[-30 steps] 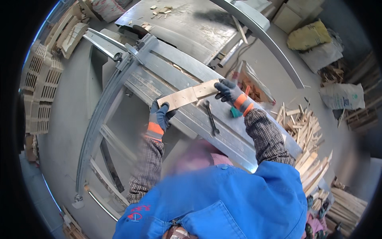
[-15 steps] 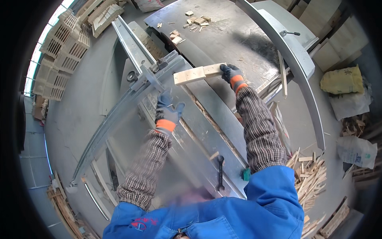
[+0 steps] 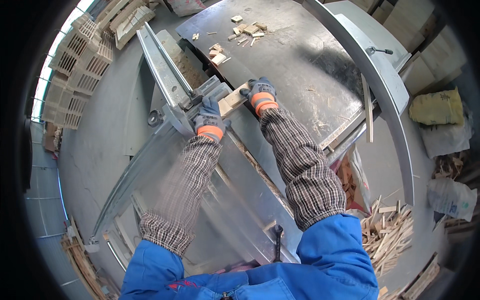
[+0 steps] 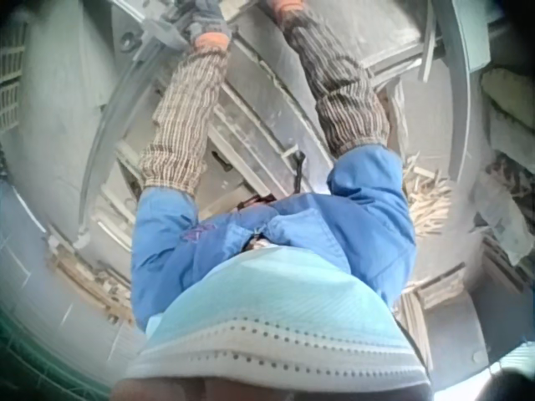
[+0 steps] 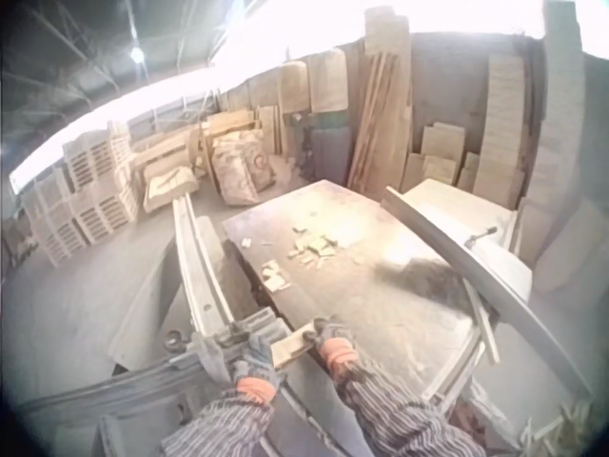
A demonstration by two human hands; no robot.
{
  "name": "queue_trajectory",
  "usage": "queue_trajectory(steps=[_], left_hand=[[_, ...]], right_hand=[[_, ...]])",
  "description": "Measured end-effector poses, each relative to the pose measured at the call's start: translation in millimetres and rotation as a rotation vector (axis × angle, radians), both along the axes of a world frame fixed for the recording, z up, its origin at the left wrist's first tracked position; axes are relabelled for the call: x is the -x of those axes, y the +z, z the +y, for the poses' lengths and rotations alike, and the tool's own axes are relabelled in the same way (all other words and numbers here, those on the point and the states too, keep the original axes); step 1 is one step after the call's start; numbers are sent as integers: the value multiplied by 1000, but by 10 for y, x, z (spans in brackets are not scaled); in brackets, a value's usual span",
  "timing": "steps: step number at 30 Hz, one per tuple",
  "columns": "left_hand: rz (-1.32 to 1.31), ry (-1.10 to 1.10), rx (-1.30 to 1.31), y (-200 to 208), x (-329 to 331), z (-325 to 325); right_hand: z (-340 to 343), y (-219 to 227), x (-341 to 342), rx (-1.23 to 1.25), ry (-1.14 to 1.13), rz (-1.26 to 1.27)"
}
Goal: The person repeatedly picks up small wooden planks, places them on a table saw, and cuts them into smaller pieces. The cut pieces are then placed into a large sack on the floor.
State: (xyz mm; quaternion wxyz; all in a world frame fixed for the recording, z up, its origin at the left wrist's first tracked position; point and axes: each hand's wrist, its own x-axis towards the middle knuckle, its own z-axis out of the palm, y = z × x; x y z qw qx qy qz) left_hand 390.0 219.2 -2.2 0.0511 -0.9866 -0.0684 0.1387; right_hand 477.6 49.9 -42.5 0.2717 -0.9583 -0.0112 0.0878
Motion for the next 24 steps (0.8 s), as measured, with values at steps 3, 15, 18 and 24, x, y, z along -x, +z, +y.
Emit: queue_trajectory(steps=[3,15,18,24], left_hand=[[-127,-43,46,-84,-86,44],[9,69,42,-104,-407,59],[-8,31,48,-148,-466,105],[22,-65,-29,-134,-672,103]], right_hand=[[37,-41,-26,-111,-62,-13],[-161,-527,93,-589,-41,-256],[-80,-593,289,-706,-181,-226],[-197,-881,496,-958,-371,-122]])
